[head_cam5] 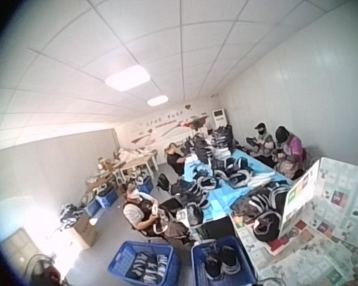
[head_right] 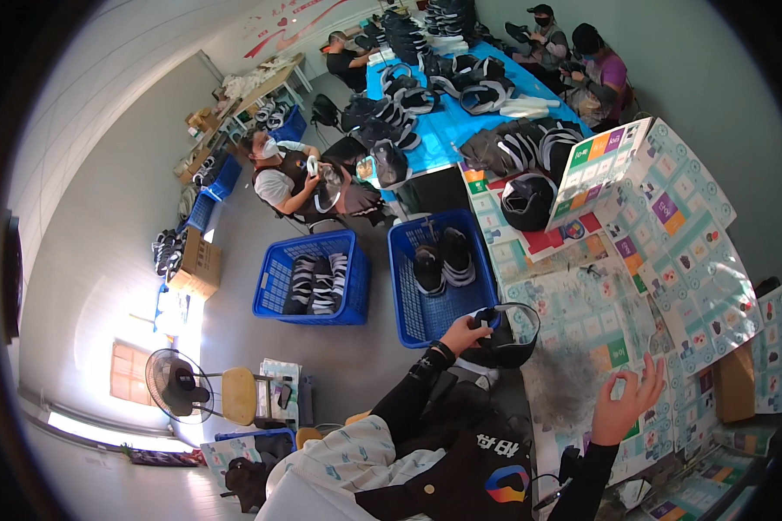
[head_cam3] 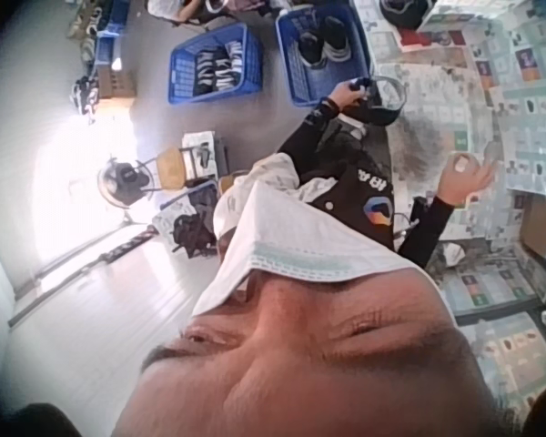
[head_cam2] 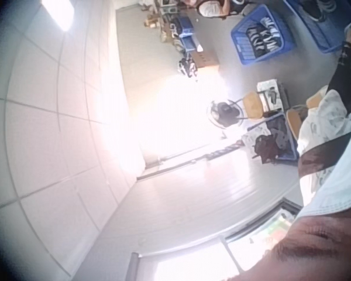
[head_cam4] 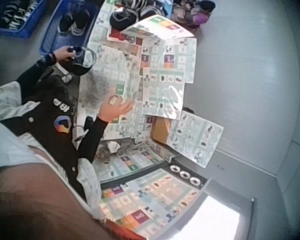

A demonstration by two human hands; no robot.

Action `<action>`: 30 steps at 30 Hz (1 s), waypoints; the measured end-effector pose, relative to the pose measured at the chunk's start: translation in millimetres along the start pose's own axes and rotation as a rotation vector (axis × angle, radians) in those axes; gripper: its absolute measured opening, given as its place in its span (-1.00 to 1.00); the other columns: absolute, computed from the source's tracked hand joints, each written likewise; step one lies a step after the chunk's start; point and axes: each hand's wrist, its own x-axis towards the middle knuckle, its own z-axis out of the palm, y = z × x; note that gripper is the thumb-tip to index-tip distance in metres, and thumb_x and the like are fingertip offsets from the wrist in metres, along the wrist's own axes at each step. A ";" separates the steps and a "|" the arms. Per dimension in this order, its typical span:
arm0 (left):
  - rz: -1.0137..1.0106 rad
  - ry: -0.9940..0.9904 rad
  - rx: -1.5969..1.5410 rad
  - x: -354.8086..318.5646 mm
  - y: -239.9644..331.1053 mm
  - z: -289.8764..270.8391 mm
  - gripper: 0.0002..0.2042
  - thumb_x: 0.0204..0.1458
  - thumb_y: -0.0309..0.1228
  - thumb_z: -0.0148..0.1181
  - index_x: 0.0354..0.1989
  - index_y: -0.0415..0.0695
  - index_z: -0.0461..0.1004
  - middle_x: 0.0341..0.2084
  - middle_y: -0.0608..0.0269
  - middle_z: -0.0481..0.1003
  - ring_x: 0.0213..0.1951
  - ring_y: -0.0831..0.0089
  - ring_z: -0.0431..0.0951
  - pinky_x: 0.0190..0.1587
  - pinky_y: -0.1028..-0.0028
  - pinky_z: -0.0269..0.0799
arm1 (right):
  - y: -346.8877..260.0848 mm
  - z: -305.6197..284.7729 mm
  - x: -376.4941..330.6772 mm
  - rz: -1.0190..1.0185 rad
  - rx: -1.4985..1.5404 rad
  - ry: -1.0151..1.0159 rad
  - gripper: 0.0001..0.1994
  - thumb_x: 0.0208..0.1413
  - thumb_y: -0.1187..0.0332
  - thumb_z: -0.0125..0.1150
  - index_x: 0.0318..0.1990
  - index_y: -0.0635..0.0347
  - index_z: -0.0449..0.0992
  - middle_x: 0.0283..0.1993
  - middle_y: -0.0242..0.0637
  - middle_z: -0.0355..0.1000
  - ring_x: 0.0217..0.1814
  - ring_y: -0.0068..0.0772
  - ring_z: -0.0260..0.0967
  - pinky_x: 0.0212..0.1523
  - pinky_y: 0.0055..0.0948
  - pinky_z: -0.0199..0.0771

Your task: Applying glue to the interior and edges of shoe components using a specialized glue dispenser.

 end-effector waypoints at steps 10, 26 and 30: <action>-0.013 -0.002 0.040 3.4 -0.3 -2.4 -0.38 -0.03 -0.18 0.48 -0.02 -0.48 0.38 -0.33 0.08 0.59 -0.42 0.43 0.63 -0.44 0.47 0.59 | -19.7 2.2 10.2 -0.018 0.028 -0.019 -0.83 0.02 0.59 0.24 -0.34 0.14 0.37 0.32 -0.11 0.30 0.53 0.16 0.02 0.45 0.23 -0.06; -0.008 0.078 0.038 -9.7 28.0 -11.3 -0.57 -0.01 -0.25 0.46 -0.12 -0.31 0.45 -0.34 0.22 0.53 -0.39 0.48 0.55 -0.38 0.49 0.54 | -78.9 -34.8 21.3 0.198 1.049 -0.442 -0.61 0.08 0.58 0.27 0.09 0.27 0.42 0.10 -0.16 0.47 0.24 -0.17 0.41 0.39 -0.08 0.17; -0.008 0.034 -0.082 -18.6 41.1 -17.4 -0.64 0.07 -0.30 0.40 -0.10 -0.29 0.46 -0.33 0.25 0.54 -0.34 0.49 0.56 -0.34 0.50 0.54 | -98.9 -73.9 37.2 0.071 1.170 -0.485 -0.39 0.12 0.57 0.27 0.34 0.37 0.22 -0.12 -0.23 0.54 0.06 -0.27 0.50 0.23 -0.16 0.38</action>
